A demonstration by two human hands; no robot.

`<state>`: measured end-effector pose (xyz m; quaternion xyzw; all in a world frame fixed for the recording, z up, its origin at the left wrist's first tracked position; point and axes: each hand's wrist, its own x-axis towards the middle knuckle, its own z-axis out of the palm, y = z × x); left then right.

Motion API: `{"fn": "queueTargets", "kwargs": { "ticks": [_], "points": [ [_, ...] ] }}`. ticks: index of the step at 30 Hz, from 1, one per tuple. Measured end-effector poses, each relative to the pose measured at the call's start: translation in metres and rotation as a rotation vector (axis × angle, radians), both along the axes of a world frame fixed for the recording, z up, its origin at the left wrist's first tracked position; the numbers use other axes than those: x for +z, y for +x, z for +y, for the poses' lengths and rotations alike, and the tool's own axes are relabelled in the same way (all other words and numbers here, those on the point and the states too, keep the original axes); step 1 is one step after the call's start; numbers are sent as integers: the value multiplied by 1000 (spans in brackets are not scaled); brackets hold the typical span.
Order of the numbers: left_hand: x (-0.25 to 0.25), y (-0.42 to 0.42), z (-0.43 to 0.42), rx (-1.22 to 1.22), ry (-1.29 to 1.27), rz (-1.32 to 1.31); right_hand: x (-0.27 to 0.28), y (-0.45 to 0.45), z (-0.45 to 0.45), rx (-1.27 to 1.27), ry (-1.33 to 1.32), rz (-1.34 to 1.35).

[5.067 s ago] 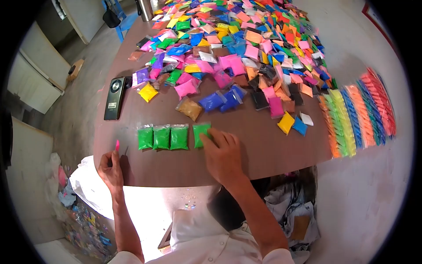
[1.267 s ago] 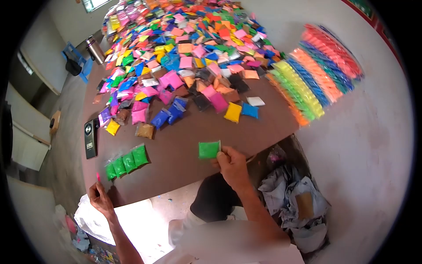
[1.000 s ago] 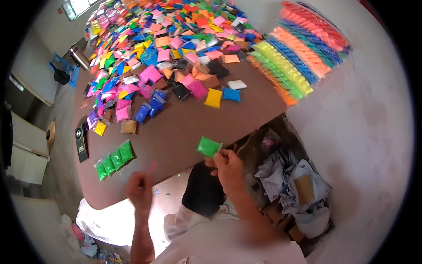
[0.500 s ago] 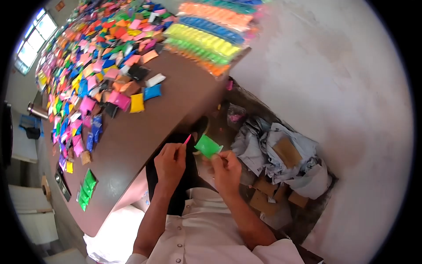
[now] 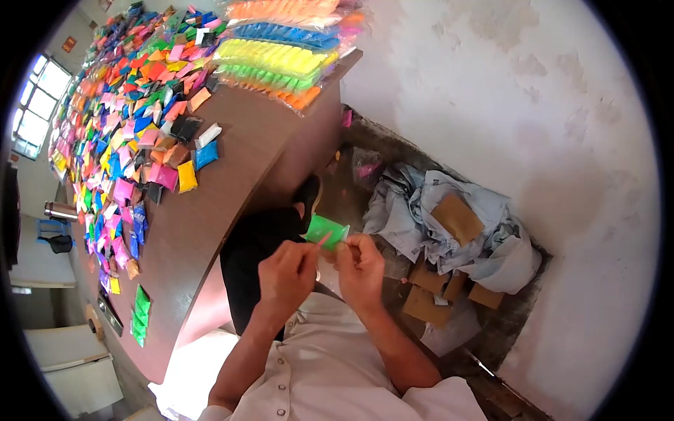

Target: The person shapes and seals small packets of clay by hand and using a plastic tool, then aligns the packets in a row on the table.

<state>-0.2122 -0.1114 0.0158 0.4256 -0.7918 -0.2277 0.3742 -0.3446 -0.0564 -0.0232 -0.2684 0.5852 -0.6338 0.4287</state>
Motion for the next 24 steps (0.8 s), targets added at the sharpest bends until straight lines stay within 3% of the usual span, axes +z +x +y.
{"fn": "queueTargets", "kwargs": {
  "ticks": [3, 9, 12, 14, 17, 24],
  "points": [
    [-16, 7, -13, 66, -25, -108, -1, -4, 4, 37, -21, -11],
    [-8, 19, -12, 150, 229, 129, -2, -11, 4, 148, 18, 84],
    [-8, 22, -5, 85, 256, 234, 7, -11, 2, 301, 41, -71],
    [-8, 27, 3, 103, 712, 431, 13, -14, 1, 347, 40, -110],
    [-11, 34, 10, 126, 812, 505, 7, -11, 1, 365, 45, -136],
    [-1, 33, 23, 317, 758, 624, -4, 21, 7, 406, -128, -174]
  ]
}}
